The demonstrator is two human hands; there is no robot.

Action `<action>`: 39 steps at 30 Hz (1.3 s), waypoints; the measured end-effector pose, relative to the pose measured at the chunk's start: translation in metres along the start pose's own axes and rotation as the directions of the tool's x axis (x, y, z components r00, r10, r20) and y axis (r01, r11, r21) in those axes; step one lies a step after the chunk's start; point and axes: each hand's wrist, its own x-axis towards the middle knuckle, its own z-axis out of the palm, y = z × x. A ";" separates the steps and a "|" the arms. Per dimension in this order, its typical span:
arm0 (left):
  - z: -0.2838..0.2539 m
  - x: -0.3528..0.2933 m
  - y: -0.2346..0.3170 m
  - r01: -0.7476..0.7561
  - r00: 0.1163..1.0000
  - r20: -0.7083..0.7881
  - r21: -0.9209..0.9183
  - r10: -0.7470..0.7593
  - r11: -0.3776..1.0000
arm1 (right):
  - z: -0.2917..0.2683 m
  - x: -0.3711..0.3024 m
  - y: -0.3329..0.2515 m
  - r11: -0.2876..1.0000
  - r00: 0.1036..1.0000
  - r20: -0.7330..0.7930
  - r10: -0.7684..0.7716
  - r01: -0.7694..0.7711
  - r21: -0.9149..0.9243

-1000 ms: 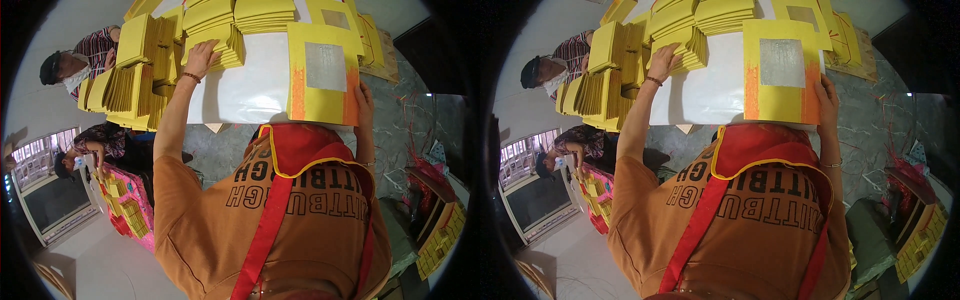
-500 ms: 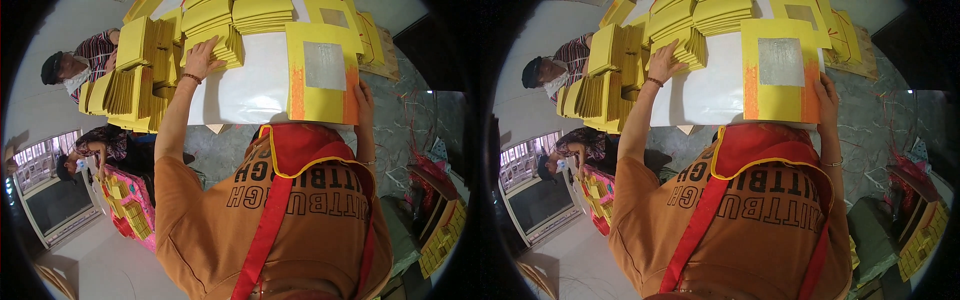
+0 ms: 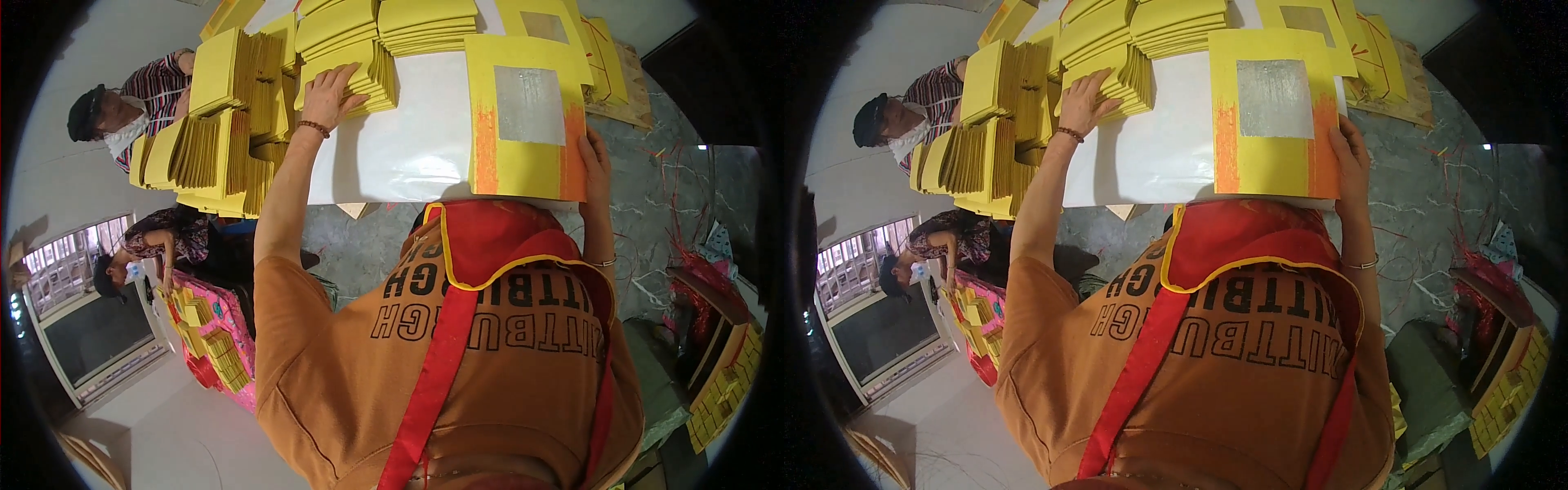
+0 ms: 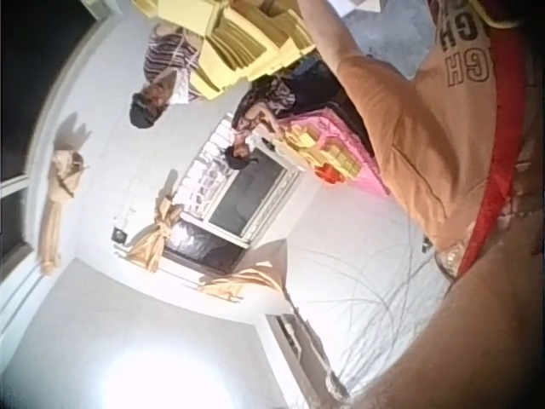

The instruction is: Folding and stacking yellow paper sheets into organized piles and bags.

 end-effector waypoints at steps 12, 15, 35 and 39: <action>-0.009 -0.001 0.014 -0.097 0.994 -0.037 0.104 0.101 0.990 | -0.001 0.001 0.000 1.000 1.000 -0.005 0.018 -0.018 -0.006; -0.002 -0.005 0.017 -0.080 0.993 -0.070 0.152 0.091 0.985 | -0.003 0.002 0.002 1.000 1.000 0.001 0.011 -0.011 -0.007; 0.008 -0.007 -0.008 -0.293 0.953 -0.056 0.091 0.299 0.952 | 0.000 -0.001 0.002 1.000 1.000 -0.021 0.005 -0.005 0.005; 0.004 -0.007 -0.001 -0.301 0.949 -0.057 0.130 0.310 0.945 | -0.002 0.000 0.003 1.000 0.999 -0.024 0.023 -0.023 0.011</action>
